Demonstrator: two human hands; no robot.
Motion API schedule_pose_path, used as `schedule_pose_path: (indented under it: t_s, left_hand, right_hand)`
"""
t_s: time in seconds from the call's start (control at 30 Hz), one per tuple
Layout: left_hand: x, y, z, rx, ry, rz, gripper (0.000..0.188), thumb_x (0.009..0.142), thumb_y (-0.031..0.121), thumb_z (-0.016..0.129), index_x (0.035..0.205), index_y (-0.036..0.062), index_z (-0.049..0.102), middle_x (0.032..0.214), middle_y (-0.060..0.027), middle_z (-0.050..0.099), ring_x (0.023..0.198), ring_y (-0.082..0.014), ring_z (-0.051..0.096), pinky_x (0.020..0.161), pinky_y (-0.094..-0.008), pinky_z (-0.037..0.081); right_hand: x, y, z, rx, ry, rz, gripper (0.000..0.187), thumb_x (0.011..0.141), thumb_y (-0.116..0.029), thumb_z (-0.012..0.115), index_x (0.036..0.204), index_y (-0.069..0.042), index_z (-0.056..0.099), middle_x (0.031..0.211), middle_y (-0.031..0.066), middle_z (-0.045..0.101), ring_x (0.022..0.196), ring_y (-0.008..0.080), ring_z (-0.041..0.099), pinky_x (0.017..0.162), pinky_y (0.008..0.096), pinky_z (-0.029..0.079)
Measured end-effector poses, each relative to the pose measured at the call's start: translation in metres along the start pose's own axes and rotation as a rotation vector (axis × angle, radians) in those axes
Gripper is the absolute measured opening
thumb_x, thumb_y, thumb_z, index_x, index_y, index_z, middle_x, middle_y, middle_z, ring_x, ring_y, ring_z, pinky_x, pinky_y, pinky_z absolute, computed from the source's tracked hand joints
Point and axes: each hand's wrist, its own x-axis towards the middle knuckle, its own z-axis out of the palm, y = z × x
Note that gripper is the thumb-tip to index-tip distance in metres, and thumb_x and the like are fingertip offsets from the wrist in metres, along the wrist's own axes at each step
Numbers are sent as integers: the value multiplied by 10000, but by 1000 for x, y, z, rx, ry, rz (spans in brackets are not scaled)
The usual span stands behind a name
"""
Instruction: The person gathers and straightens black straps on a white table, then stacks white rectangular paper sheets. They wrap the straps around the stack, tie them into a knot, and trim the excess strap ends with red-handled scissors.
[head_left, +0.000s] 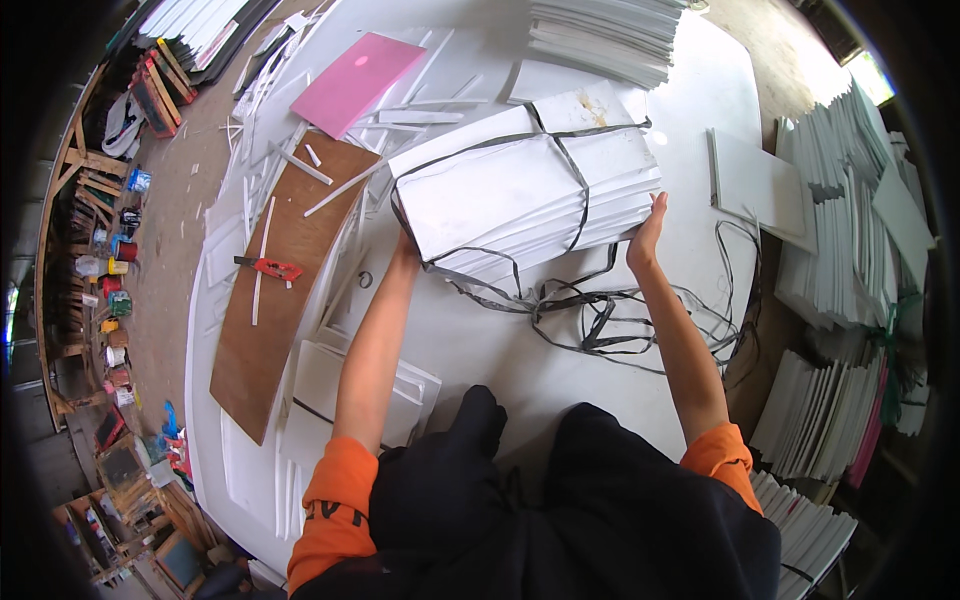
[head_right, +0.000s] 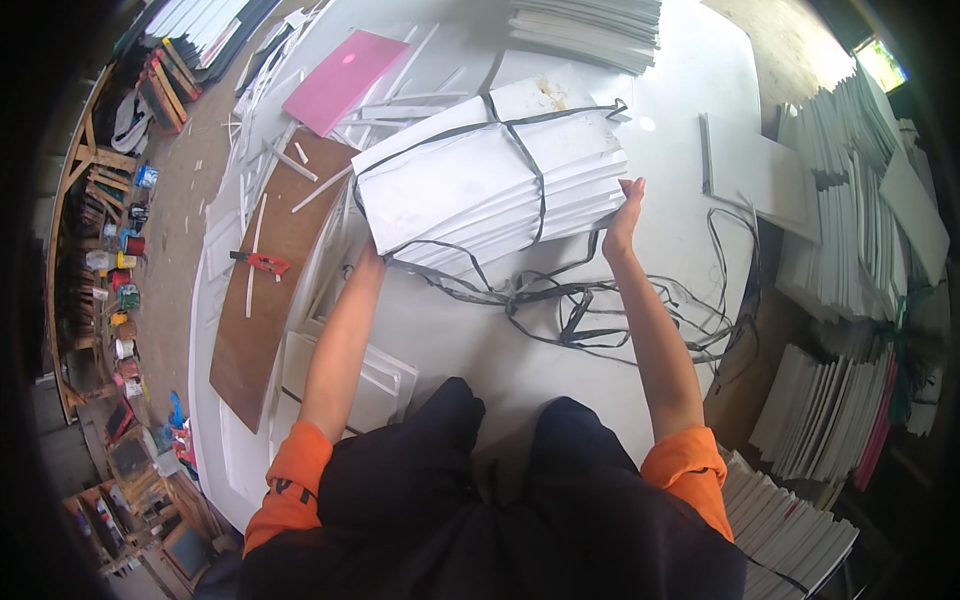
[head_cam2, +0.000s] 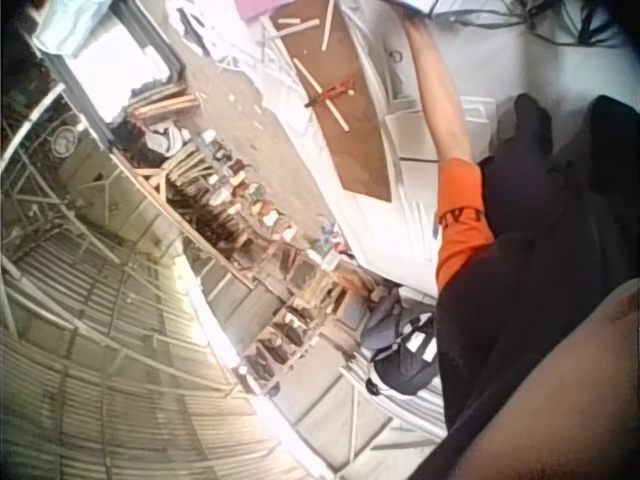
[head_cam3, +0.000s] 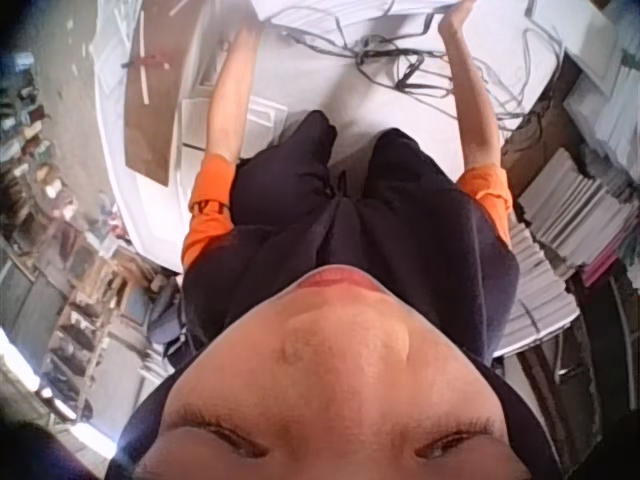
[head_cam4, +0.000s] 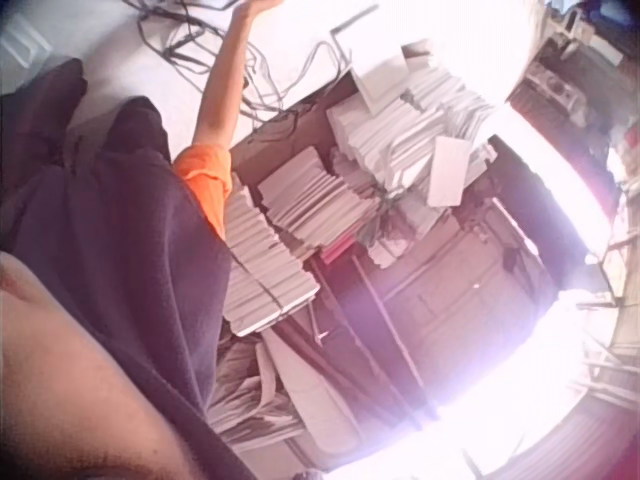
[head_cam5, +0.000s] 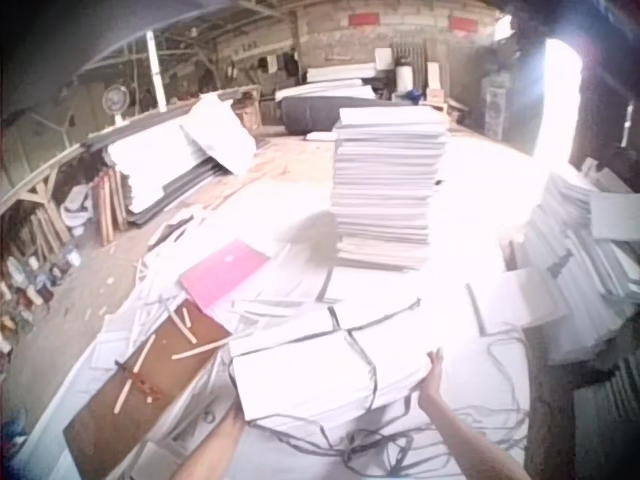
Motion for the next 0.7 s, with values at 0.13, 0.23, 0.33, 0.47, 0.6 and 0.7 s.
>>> schedule_pose_path:
  t_s: [0.13,0.23,0.33,0.47,0.6,0.7]
  left_hand:
    - [6,7,-3,-14,-13,0,698,813,591,298,1307,109,191,1316,-67,272,1209,-200,277,965,-343,292]
    - [6,12,-4,-30,-37,-4,698,814,591,296,1307,109,190,1315,-66,272,1209,-201,278,966,-344,289]
    - [2,16,-4,-49,-64,-3,698,814,591,294,1307,108,189,1315,-66,272,1208,-203,278,967,-345,286]
    - [-3,7,1,-106,-77,48,697,815,591,291,1306,107,188,1315,-65,271,1207,-204,279,969,-346,283]
    - [-38,-14,10,-80,107,243,697,816,591,288,1306,106,187,1314,-64,271,1206,-206,280,970,-347,280]
    - [-94,-50,43,154,481,460,717,811,612,253,1307,101,174,1304,-64,284,1194,-205,287,974,-344,255]
  right_hand:
    - [0,-10,2,-4,-102,74,710,831,-531,337,1278,10,231,1310,131,281,1199,225,276,993,306,187]
    - [7,-1,-3,66,-152,128,706,837,-517,337,1294,4,203,1339,123,242,1225,224,244,1003,304,171]
    - [16,3,-2,64,-173,149,703,839,-510,338,1300,0,190,1352,113,226,1233,226,233,1006,305,168]
    - [24,12,-5,39,-173,144,694,843,-505,339,1296,1,199,1348,115,234,1225,233,249,1002,308,177]
    - [-15,7,-10,29,-62,143,660,860,-487,312,1283,12,221,1323,127,279,1206,242,279,992,304,198]
    - [-58,2,-31,-573,-386,-109,500,887,-318,357,1262,2,279,1276,195,327,1195,248,304,979,383,227]
